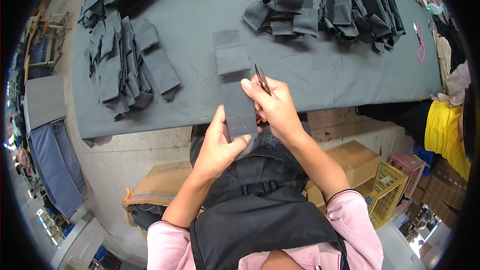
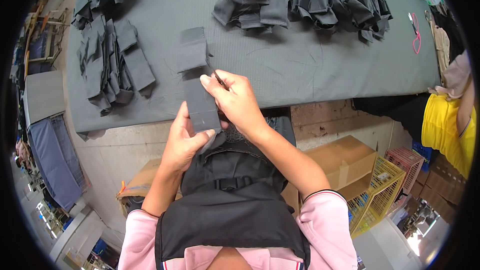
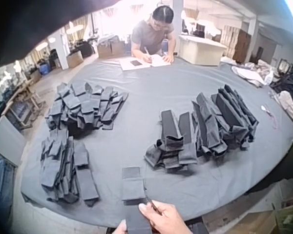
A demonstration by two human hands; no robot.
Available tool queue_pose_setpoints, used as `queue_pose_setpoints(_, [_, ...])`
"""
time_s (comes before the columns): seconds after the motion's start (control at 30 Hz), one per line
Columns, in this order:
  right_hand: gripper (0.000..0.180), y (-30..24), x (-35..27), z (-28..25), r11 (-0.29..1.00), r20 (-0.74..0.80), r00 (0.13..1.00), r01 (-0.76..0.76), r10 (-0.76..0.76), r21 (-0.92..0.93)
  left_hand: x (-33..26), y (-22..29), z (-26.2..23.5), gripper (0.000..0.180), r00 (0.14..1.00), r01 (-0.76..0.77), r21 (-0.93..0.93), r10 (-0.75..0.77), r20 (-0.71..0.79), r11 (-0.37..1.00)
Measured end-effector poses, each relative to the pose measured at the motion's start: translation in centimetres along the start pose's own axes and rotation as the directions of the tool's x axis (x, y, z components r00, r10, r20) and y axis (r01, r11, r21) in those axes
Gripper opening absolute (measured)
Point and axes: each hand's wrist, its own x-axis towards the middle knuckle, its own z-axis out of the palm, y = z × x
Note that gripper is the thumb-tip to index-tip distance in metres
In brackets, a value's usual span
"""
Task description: Trimming excess material from small black fabric pieces using snips.
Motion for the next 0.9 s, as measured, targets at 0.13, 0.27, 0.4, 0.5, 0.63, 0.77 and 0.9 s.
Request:
queue_pose_setpoints(0.13, [0.032, -0.3, 1.5, -0.7, 0.990, 0.011, 0.996, -0.094, 0.093, 0.106, 0.7, 0.8, -0.8, 0.046, 0.920, -0.311, 0.602, 0.391, -0.002, 0.736])
queue_pose_setpoints(0.27, [0.023, -0.6, 1.2, -0.6, 0.997, 0.038, 0.998, -0.047, 0.045, 0.061, 1.3, 2.5, -1.6, 0.044, 0.691, -0.547, 0.821, 0.643, 0.330, 0.166])
queue_pose_setpoints(0.4, [0.026, -0.1, -1.8, -1.2, 0.879, -0.084, 0.931, 0.302, -0.356, -0.368, 1.3, 1.6, -3.2, 0.040, 0.859, -0.502, 0.480, 0.479, 0.180, 0.720])
queue_pose_setpoints(0.5, [0.026, -0.1, -2.5, -1.4, 0.972, -0.087, 0.976, 0.189, -0.202, -0.137, 1.0, 2.0, -2.6, 0.030, 0.936, -0.352, 0.254, 0.337, 0.103, 0.901])
queue_pose_setpoints(0.63, [0.026, -0.8, -1.9, -1.0, 0.989, -0.081, 0.991, 0.110, -0.102, 0.099, 1.3, 1.8, -1.3, 0.022, 0.928, -0.360, 0.412, 0.368, 0.062, 0.837])
queue_pose_setpoints(0.77, [0.022, 0.0, -1.0, -0.3, 0.970, -0.163, 0.956, 0.239, -0.244, -0.049, 1.5, 1.5, -0.5, 0.026, 0.901, -0.373, 0.519, 0.433, 0.007, 0.769])
queue_pose_setpoints(0.9, [0.019, -0.7, 0.1, -0.8, 0.987, -0.057, 0.998, 0.036, -0.027, 0.157, 1.6, 2.5, -0.1, 0.046, 0.642, -0.526, 0.840, 0.711, 0.288, 0.135])
